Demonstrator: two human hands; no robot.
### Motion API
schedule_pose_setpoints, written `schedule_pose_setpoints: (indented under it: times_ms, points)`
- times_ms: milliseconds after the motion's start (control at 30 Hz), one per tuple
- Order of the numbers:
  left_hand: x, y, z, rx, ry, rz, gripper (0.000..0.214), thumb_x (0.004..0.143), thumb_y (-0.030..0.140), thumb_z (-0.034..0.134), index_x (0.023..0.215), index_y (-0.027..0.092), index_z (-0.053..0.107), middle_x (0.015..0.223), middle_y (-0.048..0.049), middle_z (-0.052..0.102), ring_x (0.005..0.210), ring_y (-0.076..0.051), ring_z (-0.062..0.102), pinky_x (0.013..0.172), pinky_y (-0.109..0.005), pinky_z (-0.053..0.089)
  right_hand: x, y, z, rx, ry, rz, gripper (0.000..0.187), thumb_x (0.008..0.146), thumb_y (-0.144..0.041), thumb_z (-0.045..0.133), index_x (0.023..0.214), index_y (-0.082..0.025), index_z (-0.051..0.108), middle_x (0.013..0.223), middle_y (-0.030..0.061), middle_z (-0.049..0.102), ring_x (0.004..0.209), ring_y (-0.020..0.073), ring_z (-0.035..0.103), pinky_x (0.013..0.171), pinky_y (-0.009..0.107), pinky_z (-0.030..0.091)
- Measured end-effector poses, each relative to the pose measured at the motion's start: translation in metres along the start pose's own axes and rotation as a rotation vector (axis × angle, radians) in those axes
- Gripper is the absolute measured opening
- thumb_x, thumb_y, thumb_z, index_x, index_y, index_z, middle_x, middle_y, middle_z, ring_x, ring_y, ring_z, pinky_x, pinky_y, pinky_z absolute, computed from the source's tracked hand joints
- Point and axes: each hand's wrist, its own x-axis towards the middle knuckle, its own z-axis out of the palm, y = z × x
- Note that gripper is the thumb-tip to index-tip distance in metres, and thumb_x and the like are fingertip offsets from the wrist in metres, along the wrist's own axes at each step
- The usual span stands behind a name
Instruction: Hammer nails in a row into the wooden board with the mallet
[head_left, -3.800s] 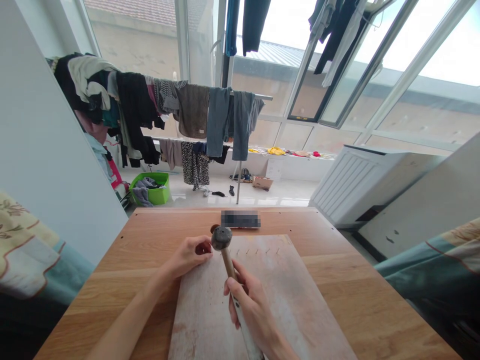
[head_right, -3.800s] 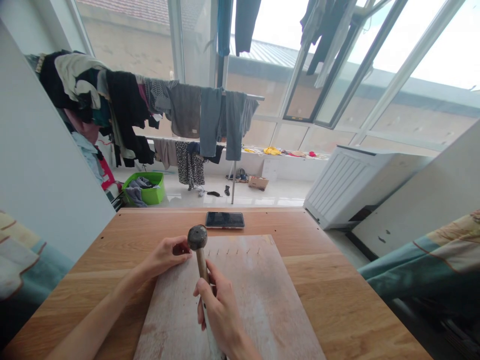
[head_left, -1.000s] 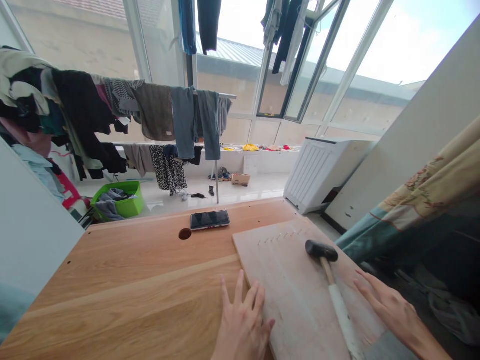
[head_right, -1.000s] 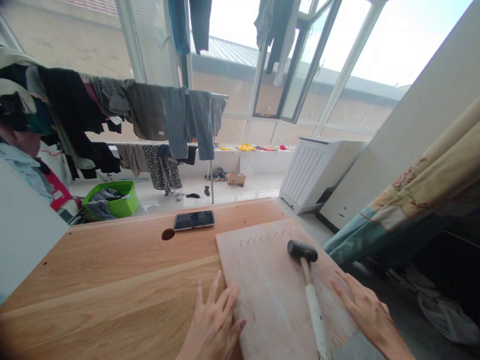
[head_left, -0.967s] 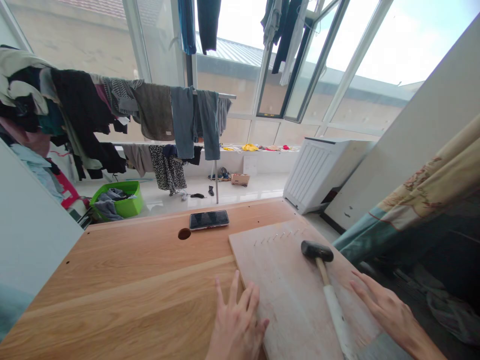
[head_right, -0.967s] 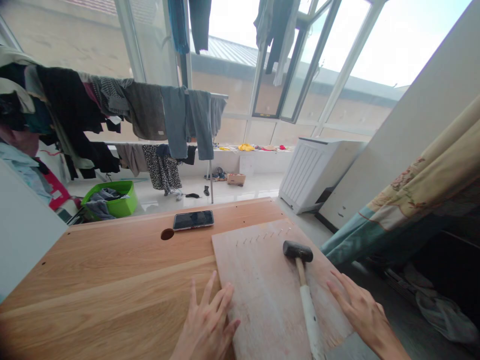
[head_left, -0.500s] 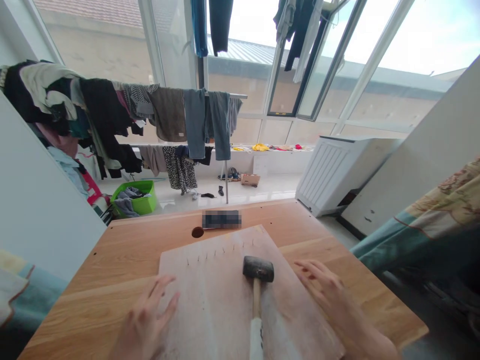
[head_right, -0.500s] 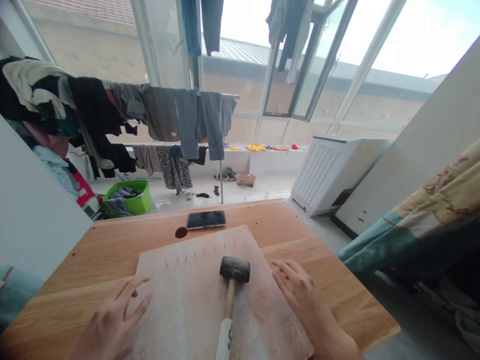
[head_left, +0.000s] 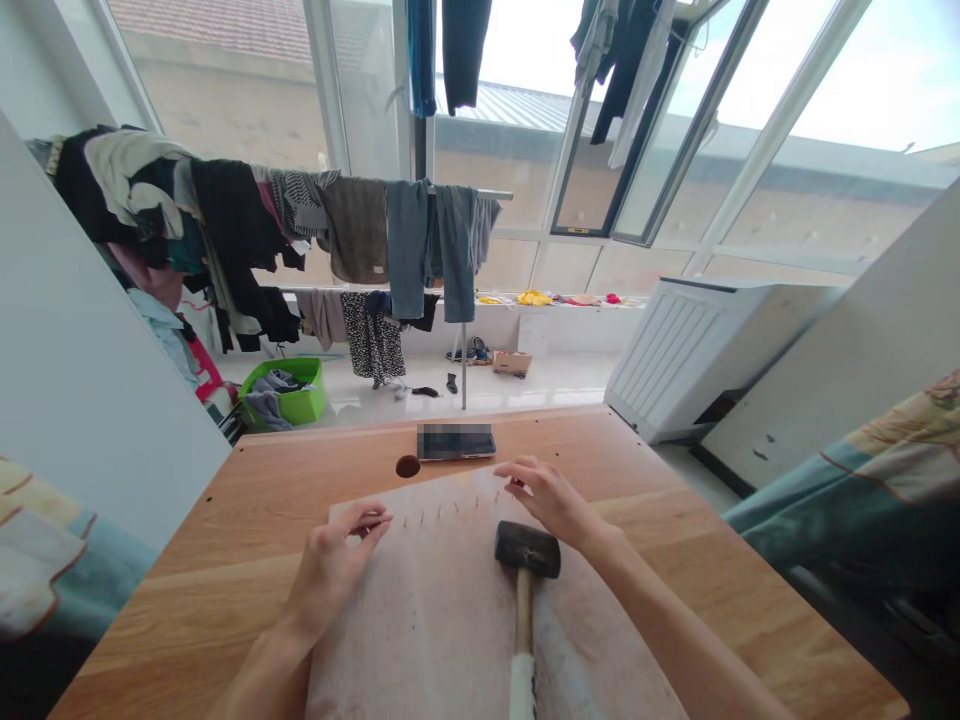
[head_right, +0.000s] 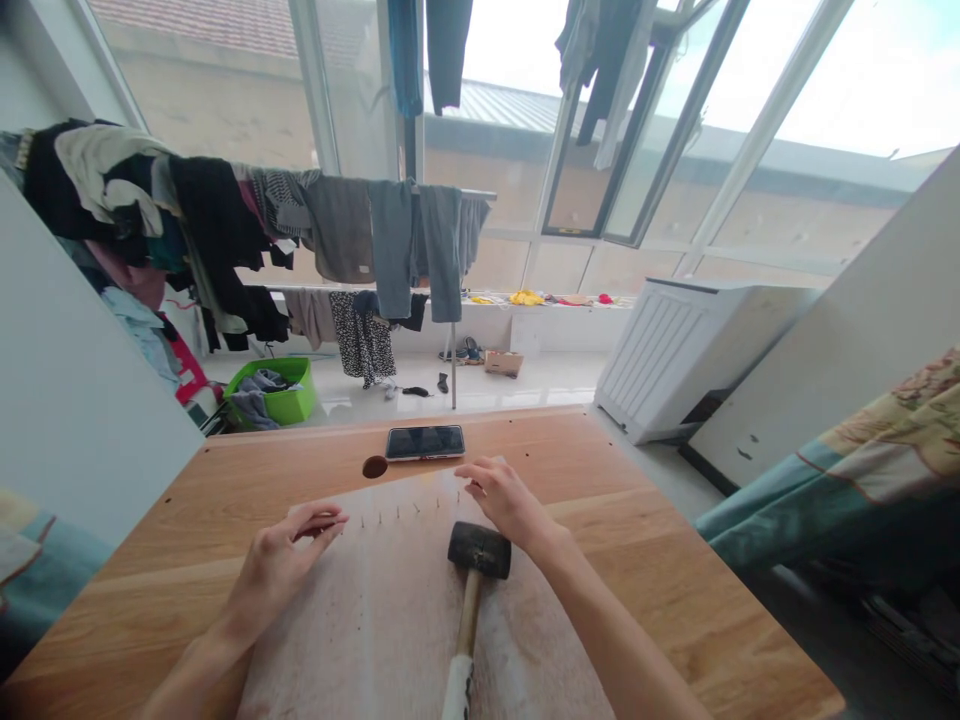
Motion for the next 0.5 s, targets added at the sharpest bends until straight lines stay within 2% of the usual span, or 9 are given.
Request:
schedule_pose_setpoints:
  times_ms: [133,333,500]
  points:
    - [0.007,0.004,0.013,-0.033,-0.097,0.04,0.021,0.086,0.04,0.062,0.091,0.023,0.073,0.09,-0.0036,0.082,0.082,-0.025,0.079,0.076,-0.035,0.065,0.007,-0.009,-0.002,-0.029,-0.1,-0.032,0.03,0.099,-0.032,0.065,0.127,-0.02,0.064,0.13,0.0092,0.066,0.106,0.0246,0.069,0.09,0.046,0.059]
    - [0.012,0.011,0.023,-0.007,-0.04,0.101,0.018,0.088,0.036,0.061,0.094,0.022,0.072,0.09,-0.0031,0.081,0.084,-0.023,0.077,0.08,-0.034,0.062,0.02,-0.019,0.002,-0.074,-0.156,-0.013,0.03,0.1,-0.032,0.064,0.127,-0.02,0.064,0.13,0.0092,0.066,0.106,0.0242,0.069,0.089,0.045,0.06]
    - [0.016,0.019,0.031,-0.007,-0.168,0.109,0.017,0.087,0.028,0.058,0.093,0.022,0.073,0.091,-0.0044,0.08,0.084,-0.023,0.076,0.08,-0.033,0.061,0.029,-0.031,0.011,-0.08,-0.137,-0.031,0.029,0.1,-0.032,0.064,0.127,-0.022,0.064,0.132,0.0092,0.065,0.107,0.024,0.068,0.09,0.045,0.059]
